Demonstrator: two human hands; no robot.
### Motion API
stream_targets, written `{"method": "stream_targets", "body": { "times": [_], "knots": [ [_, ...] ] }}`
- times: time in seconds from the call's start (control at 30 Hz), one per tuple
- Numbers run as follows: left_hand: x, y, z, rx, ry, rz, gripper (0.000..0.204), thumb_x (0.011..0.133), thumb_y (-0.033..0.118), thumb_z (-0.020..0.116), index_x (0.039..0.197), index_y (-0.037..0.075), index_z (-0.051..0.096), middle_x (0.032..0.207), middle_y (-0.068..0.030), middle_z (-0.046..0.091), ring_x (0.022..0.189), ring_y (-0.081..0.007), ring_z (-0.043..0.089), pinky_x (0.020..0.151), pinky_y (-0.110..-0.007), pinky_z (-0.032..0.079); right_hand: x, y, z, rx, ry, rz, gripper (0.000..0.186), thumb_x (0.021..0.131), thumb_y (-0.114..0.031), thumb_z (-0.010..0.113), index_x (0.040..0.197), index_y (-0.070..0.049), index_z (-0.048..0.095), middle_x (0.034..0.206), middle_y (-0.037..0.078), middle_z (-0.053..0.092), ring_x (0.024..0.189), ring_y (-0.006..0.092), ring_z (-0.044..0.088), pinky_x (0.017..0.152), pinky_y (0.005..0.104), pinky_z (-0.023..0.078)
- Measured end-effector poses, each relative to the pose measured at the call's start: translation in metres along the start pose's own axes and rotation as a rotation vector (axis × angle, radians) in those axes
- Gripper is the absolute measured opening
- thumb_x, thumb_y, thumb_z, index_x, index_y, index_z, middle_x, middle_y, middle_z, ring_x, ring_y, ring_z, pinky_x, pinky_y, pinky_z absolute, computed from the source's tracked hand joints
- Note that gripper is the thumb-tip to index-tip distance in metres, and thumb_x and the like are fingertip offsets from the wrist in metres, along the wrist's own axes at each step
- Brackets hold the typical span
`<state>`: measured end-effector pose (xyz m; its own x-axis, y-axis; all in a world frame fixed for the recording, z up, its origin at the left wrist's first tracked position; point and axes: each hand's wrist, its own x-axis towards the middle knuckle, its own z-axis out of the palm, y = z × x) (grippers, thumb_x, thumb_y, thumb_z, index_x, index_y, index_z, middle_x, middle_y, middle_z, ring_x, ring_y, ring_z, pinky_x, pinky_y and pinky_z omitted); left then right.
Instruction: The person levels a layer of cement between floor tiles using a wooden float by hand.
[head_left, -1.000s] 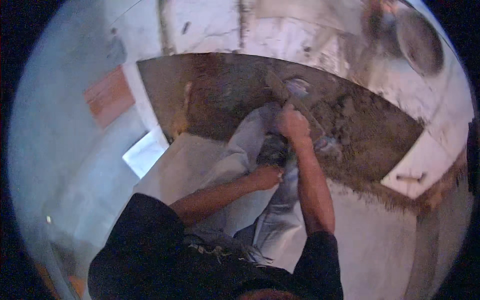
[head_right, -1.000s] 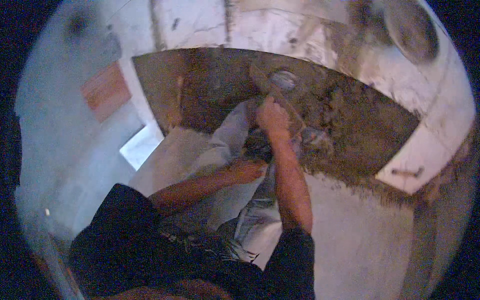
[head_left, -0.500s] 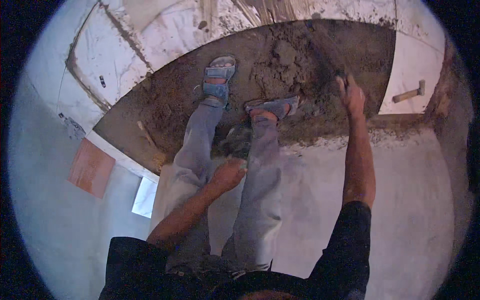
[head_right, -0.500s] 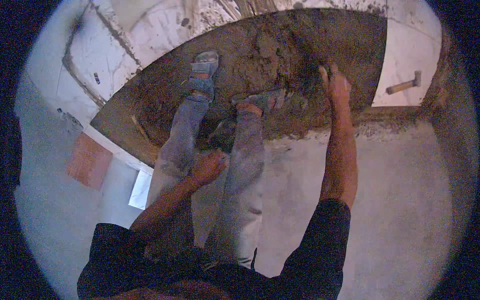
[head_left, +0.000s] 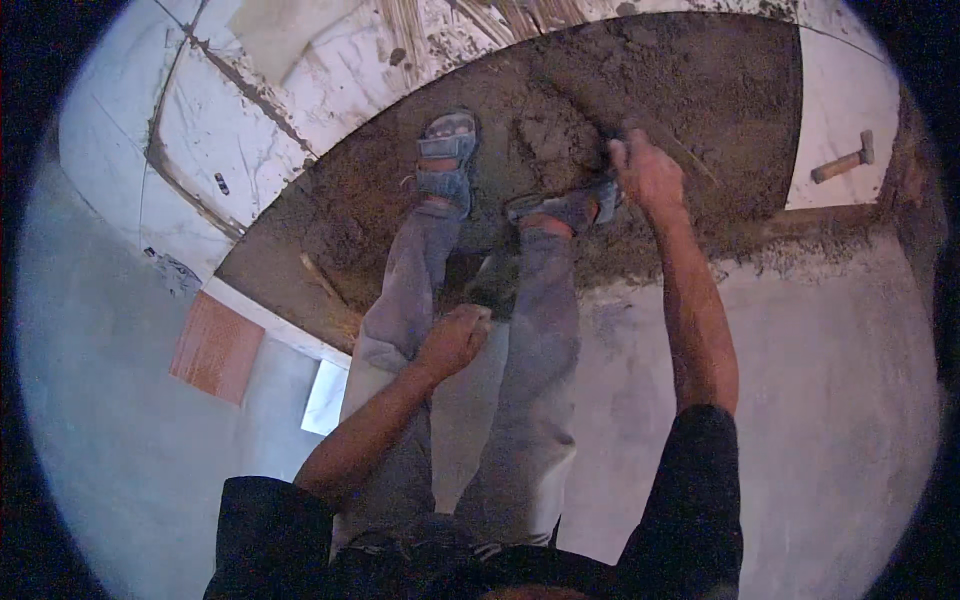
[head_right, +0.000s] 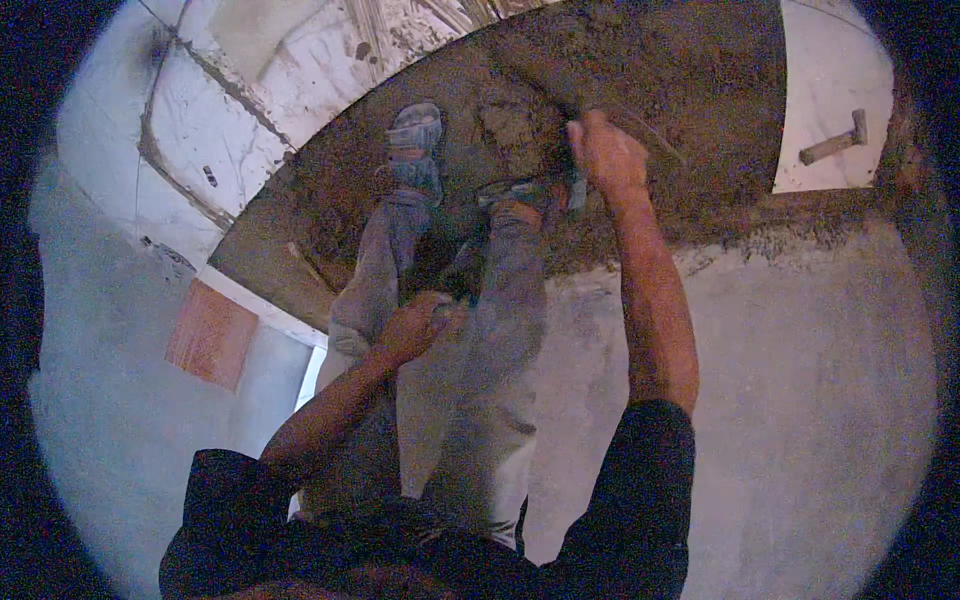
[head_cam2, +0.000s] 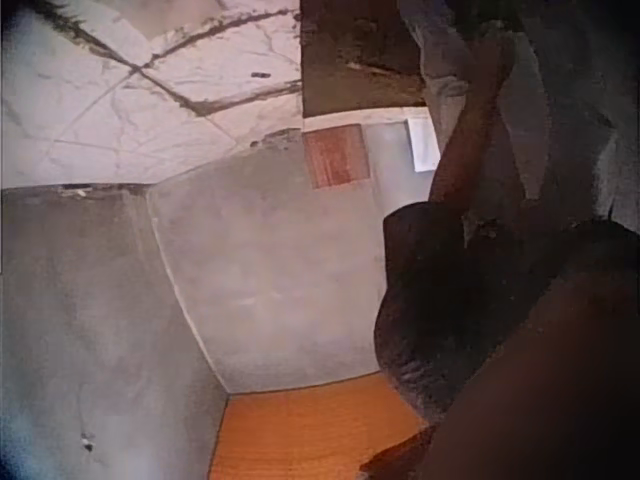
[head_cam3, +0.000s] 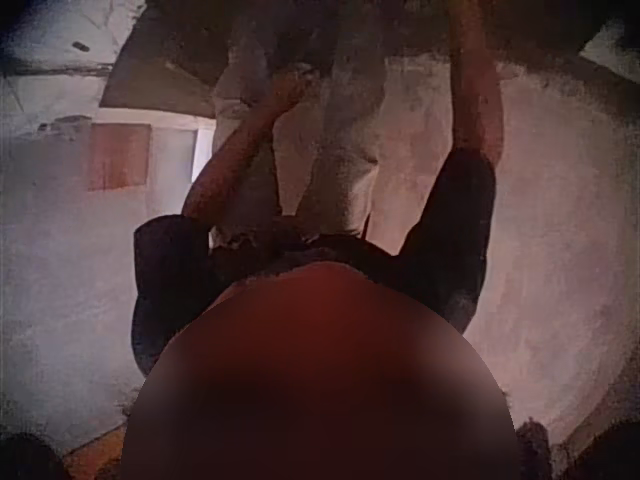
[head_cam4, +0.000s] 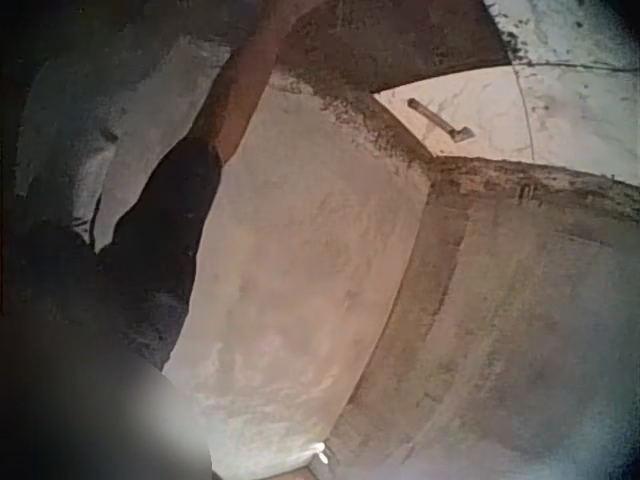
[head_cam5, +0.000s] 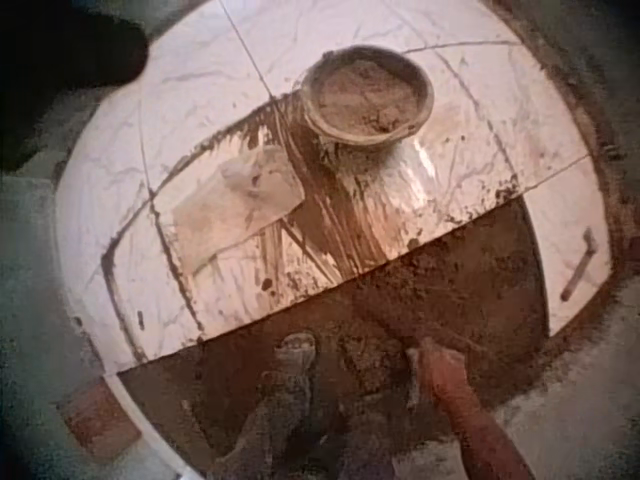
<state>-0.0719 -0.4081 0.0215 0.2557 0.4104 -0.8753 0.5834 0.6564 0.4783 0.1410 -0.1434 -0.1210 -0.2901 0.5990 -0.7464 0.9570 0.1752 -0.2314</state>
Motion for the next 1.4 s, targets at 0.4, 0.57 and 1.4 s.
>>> {"method": "stream_targets", "body": {
  "times": [0.4,0.57,1.4],
  "knots": [
    [-0.015,0.015,-0.065,0.019,0.142,0.012,0.03,0.083,0.025,0.046,0.103,0.003,0.051,0.104,-0.017,0.053,0.096,-0.0338,0.051,0.083,-0.038,0.04,-0.063,0.034,0.015,-0.09,-0.059,-0.024,0.035,0.083,-0.037,0.043,0.094,-0.003,0.046,0.072,0.021,0.057,0.071,0.0396,0.056,0.063,0.0488,0.044],
    [-0.024,0.02,-0.112,0.086,0.17,-0.046,0.027,0.083,0.025,0.047,0.1,0.005,0.054,0.102,-0.0152,0.055,0.096,-0.0315,0.052,0.082,-0.036,0.04,-0.14,0.052,0.03,0.096,0.033,0.295,0.047,0.083,-0.04,0.043,0.108,-0.001,0.045,0.085,0.024,0.057,0.084,0.0402,0.054,0.072,0.0468,0.043],
    [-0.077,-0.065,-0.216,-0.197,0.163,-0.285,0.026,0.083,0.028,0.051,0.093,0.004,0.057,0.067,-0.0029,0.053,0.06,-0.01,0.048,0.055,-0.025,0.041,-0.331,0.018,0.08,0.695,0.367,1.015,0.048,0.081,-0.042,0.048,0.091,0.005,0.051,0.081,0.023,0.056,0.077,0.0373,0.055,0.067,0.042,0.042]
  ]
}}
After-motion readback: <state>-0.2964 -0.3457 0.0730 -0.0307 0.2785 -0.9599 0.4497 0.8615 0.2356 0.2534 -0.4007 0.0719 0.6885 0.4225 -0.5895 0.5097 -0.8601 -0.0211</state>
